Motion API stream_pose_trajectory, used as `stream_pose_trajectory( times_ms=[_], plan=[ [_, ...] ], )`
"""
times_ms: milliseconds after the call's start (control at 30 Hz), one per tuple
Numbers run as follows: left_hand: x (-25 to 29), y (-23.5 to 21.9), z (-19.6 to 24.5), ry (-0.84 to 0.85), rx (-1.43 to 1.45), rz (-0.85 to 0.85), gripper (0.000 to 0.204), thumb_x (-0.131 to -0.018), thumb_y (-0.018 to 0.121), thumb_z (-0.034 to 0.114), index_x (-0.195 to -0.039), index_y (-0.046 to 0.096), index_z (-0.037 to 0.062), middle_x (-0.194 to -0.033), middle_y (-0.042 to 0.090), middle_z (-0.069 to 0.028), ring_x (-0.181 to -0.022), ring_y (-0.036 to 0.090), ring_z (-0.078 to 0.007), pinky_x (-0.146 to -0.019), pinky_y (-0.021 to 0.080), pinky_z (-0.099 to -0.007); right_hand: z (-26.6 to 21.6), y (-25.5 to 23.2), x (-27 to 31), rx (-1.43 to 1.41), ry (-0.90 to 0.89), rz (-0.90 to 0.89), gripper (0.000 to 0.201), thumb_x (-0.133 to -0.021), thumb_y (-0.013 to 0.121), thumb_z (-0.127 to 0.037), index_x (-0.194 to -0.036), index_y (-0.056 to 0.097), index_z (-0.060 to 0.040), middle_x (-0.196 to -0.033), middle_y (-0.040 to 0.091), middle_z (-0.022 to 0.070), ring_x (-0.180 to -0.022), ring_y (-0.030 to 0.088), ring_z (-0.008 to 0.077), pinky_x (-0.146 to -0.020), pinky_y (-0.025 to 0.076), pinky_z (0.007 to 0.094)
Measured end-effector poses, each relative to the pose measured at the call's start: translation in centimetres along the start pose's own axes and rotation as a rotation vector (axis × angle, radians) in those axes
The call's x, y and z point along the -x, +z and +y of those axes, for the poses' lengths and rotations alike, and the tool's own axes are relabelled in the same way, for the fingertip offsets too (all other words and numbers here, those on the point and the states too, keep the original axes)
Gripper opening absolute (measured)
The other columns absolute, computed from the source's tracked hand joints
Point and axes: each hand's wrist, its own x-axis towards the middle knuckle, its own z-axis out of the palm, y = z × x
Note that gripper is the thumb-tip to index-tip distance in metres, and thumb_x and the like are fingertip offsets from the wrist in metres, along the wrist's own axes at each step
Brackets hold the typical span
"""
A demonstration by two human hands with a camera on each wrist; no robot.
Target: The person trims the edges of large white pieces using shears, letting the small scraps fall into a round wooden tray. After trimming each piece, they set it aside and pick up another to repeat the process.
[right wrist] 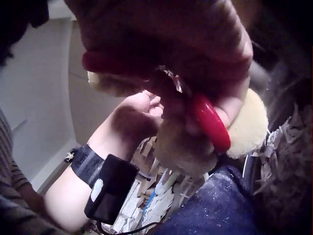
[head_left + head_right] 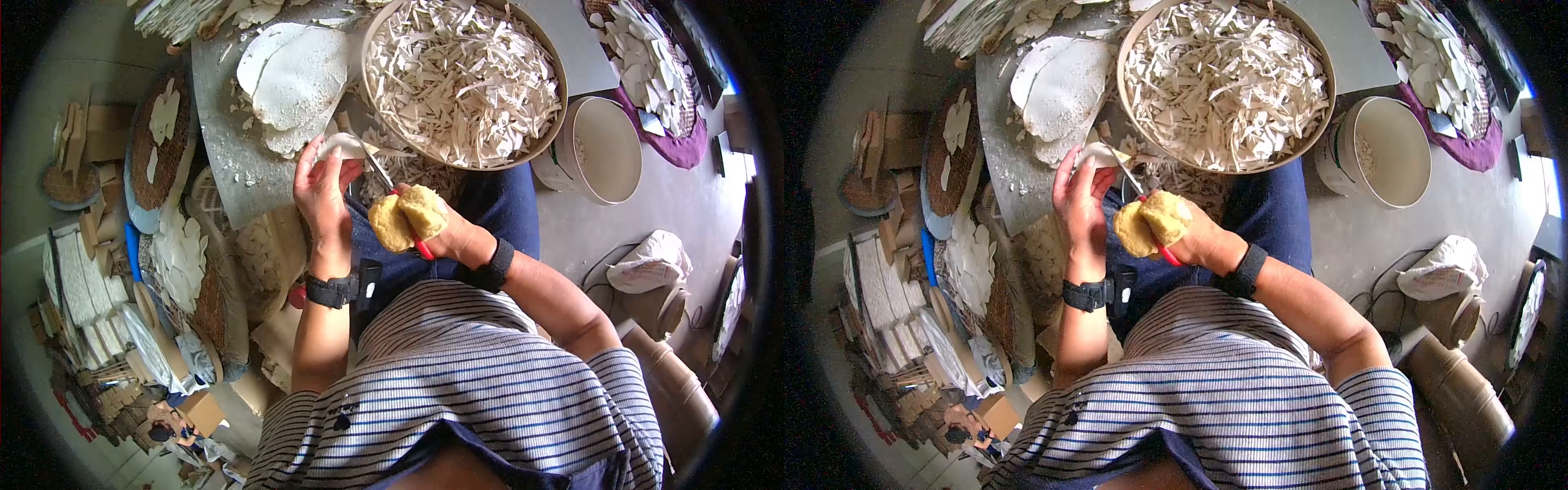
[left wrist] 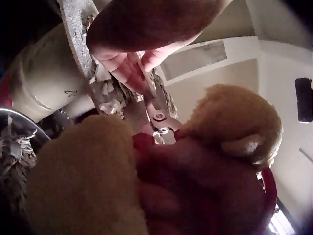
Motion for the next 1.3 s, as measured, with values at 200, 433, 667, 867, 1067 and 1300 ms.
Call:
stream_pose_trajectory(
  times_ms=[200,433,667,867,1067,1300],
  plan=[
    [-0.4,-0.7,0.0,-0.024,-0.114,-0.109,0.036,-0.084,0.056,0.007,-0.118,0.049,0.0004,-0.097,0.06,-0.0115,-0.077,0.061,-0.017,-0.066,0.053,-0.0281,0.2,-0.3,0.2,0.021,0.017,-0.019,0.023,-0.073,0.062,-0.016,-0.093,0.056,-0.0058,-0.086,0.06,0.0105,-0.083,0.058,0.0279,-0.075,0.047,0.0363],
    [-1.7,-1.8,-0.5,-0.079,-0.103,-0.117,0.038,-0.081,0.058,0.004,-0.117,0.045,0.0015,-0.094,0.06,-0.0124,-0.079,0.061,-0.0187,-0.067,0.053,-0.0291,0.1,-0.1,0.4,-0.081,0.033,-0.008,0.026,-0.069,0.068,-0.012,-0.091,0.057,-0.006,-0.083,0.061,0.008,-0.076,0.06,0.0258,-0.068,0.049,0.0317],
    [-1.3,-0.7,0.0,0.001,0.01,0.009,0.029,-0.078,0.062,-0.001,-0.103,0.046,0.0017,-0.086,0.061,-0.0116,-0.071,0.06,-0.0161,-0.066,0.052,-0.0263,-1.3,-1.2,0.2,-0.167,0.159,-0.08,0.036,-0.072,0.065,-0.01,-0.105,0.054,-0.0025,-0.099,0.059,0.0122,-0.093,0.056,0.0269,-0.084,0.043,0.0339],
    [0.0,-0.7,0.0,0.005,-0.215,-0.121,0.026,-0.081,0.06,0.004,-0.105,0.055,-0.0045,-0.085,0.063,-0.0104,-0.07,0.061,-0.0127,-0.061,0.053,-0.0246,-0.7,-1.5,0.0,-0.276,0.173,-0.167,0.043,-0.076,0.061,-0.012,-0.116,0.049,-0.0021,-0.11,0.055,0.0137,-0.107,0.05,0.0276,-0.097,0.034,0.0363],
    [0.5,-1.2,-0.2,-0.085,-0.193,-0.143,0.026,-0.081,0.059,0.005,-0.104,0.058,-0.0058,-0.086,0.063,-0.0102,-0.067,0.062,-0.0139,-0.059,0.053,-0.0244,0.5,2.0,1.8,-0.699,0.358,0.072,0.027,-0.073,0.065,-0.015,-0.097,0.056,-0.0056,-0.094,0.06,0.0105,-0.086,0.059,0.0243,-0.076,0.047,0.0327],
    [2.5,-5.7,2.5,-0.069,-0.194,-0.07,0.025,-0.08,0.059,0.006,-0.103,0.059,-0.0046,-0.088,0.063,-0.0116,-0.069,0.062,-0.0162,-0.062,0.051,-0.0238,-1.9,0.1,1.4,-0.214,0.04,-0.07,0.033,-0.06,0.072,-0.02,-0.086,0.058,-0.0072,-0.079,0.06,0.0097,-0.074,0.059,0.0269,-0.067,0.048,0.0334]
  ],
)
